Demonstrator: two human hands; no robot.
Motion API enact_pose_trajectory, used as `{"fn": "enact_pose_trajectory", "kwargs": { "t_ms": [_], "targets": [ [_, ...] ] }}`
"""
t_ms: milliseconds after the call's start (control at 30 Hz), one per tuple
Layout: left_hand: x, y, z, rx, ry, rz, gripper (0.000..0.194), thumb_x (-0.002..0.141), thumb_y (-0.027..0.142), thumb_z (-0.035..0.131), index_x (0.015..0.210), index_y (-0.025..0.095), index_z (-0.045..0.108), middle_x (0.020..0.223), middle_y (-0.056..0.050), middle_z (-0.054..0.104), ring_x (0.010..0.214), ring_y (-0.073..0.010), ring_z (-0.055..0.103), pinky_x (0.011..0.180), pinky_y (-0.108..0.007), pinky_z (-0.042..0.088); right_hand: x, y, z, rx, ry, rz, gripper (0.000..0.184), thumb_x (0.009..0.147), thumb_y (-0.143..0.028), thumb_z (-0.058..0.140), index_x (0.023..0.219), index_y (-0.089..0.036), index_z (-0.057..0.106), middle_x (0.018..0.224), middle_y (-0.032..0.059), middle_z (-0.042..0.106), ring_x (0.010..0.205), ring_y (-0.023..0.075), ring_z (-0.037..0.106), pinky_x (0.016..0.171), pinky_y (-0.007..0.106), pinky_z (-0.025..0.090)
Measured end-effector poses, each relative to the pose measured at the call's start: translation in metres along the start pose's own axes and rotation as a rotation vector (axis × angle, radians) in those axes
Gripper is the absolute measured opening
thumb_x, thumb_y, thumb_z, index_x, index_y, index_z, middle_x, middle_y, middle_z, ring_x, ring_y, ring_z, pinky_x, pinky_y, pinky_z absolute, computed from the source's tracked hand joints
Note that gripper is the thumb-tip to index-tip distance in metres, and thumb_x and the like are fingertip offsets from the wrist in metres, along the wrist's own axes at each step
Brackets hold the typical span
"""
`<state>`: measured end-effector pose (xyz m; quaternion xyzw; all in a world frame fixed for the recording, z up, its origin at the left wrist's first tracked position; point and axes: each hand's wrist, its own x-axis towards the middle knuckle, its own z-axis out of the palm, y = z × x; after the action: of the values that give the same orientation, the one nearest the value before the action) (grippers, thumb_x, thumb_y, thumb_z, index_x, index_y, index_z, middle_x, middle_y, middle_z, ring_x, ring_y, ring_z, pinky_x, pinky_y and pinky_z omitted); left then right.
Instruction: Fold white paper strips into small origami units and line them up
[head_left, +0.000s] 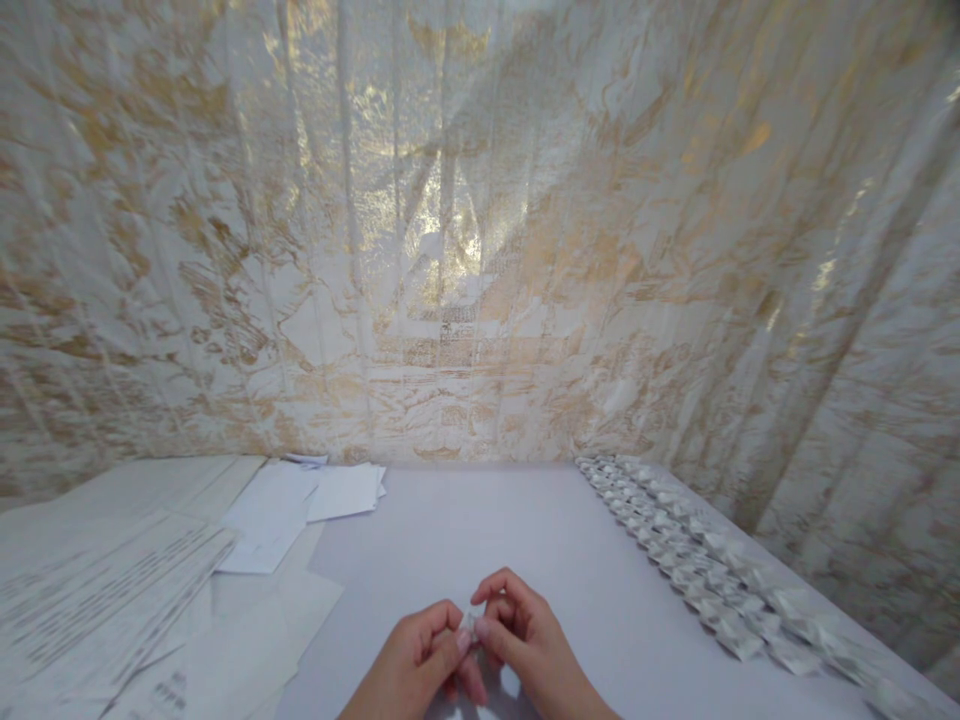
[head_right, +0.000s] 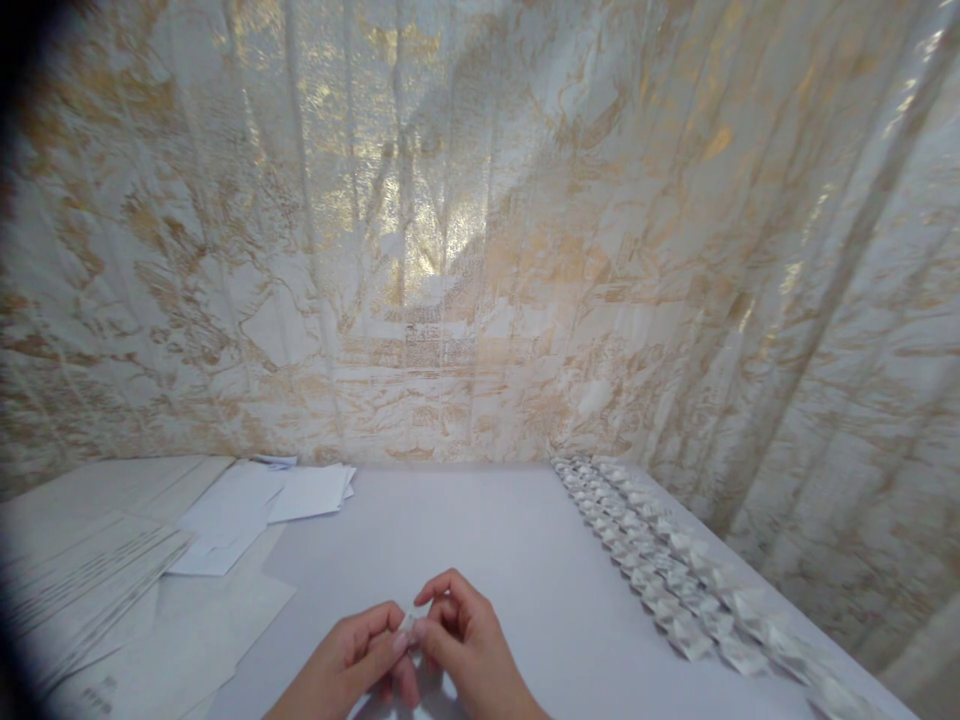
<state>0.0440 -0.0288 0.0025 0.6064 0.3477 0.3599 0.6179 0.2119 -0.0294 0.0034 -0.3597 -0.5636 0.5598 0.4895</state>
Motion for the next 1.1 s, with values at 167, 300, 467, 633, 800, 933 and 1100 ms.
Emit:
{"fn": "enact_pose_trajectory", "kwargs": {
  "t_ms": [167, 300, 467, 633, 800, 933, 1100],
  "targets": [
    [0.001, -0.001, -0.001, -0.064, -0.008, 0.007, 0.054, 0.083, 0.072, 0.062, 0.079, 0.018, 0.059, 0.064, -0.009, 0.077, 0.056, -0.0150, 0.059, 0.059, -0.026, 0.040, 0.000, 0.000, 0.001, 0.040, -0.019, 0.015, 0.051, 0.076, -0.066, 0.077, 0.091, -0.020, 0.059, 0.055, -0.0108, 0.045, 0.047, 0.0077, 0.041, 0.050, 0.020, 0.030],
    [0.002, -0.002, 0.000, -0.100, -0.035, 0.002, 0.057, 0.082, 0.072, 0.062, 0.080, 0.016, 0.062, 0.064, -0.010, 0.077, 0.057, -0.0159, 0.062, 0.060, -0.027, 0.041, 0.000, 0.001, 0.003, 0.057, -0.013, 0.030, 0.053, 0.075, -0.068, 0.077, 0.089, -0.020, 0.057, 0.052, -0.0110, 0.046, 0.044, 0.0076, 0.040, 0.047, 0.020, 0.029],
    [0.000, 0.001, 0.000, -0.078, 0.003, 0.035, 0.052, 0.083, 0.069, 0.064, 0.081, 0.017, 0.062, 0.066, -0.005, 0.074, 0.060, -0.0144, 0.059, 0.062, -0.027, 0.040, 0.000, 0.002, 0.003, -0.011, 0.011, -0.020, 0.052, 0.082, -0.069, 0.069, 0.088, -0.018, 0.059, 0.055, -0.0079, 0.050, 0.046, 0.0093, 0.045, 0.049, 0.021, 0.033],
    [-0.004, 0.008, -0.002, -0.018, 0.055, 0.104, 0.045, 0.083, 0.063, 0.069, 0.089, 0.020, 0.060, 0.069, 0.002, 0.068, 0.068, -0.0149, 0.059, 0.067, -0.027, 0.040, -0.003, 0.003, 0.001, -0.130, -0.039, -0.088, 0.046, 0.093, -0.064, 0.058, 0.098, -0.018, 0.058, 0.065, -0.0020, 0.061, 0.058, 0.0140, 0.057, 0.059, 0.026, 0.042],
    [-0.005, 0.010, -0.003, 0.058, 0.071, 0.097, 0.044, 0.089, 0.064, 0.060, 0.083, 0.020, 0.058, 0.066, 0.003, 0.064, 0.065, -0.0147, 0.056, 0.065, -0.027, 0.037, -0.004, 0.003, 0.001, -0.250, -0.075, -0.136, 0.042, 0.094, -0.062, 0.056, 0.096, -0.019, 0.055, 0.068, -0.0004, 0.063, 0.062, 0.0154, 0.058, 0.063, 0.027, 0.043],
    [-0.004, 0.009, -0.003, 0.079, 0.069, 0.100, 0.044, 0.090, 0.064, 0.058, 0.082, 0.021, 0.056, 0.066, 0.003, 0.064, 0.066, -0.0156, 0.057, 0.066, -0.028, 0.039, -0.004, 0.004, 0.001, -0.271, -0.106, -0.155, 0.041, 0.097, -0.061, 0.052, 0.104, -0.020, 0.053, 0.066, -0.0020, 0.062, 0.061, 0.0149, 0.057, 0.062, 0.027, 0.044],
    [-0.003, 0.009, -0.003, 0.039, 0.053, 0.090, 0.047, 0.089, 0.067, 0.057, 0.081, 0.021, 0.055, 0.066, 0.003, 0.064, 0.065, -0.0151, 0.057, 0.064, -0.027, 0.039, -0.004, 0.007, 0.001, -0.179, -0.110, -0.136, 0.042, 0.095, -0.062, 0.056, 0.106, -0.021, 0.052, 0.066, -0.0034, 0.060, 0.059, 0.0139, 0.057, 0.060, 0.025, 0.044]
  ]
}}
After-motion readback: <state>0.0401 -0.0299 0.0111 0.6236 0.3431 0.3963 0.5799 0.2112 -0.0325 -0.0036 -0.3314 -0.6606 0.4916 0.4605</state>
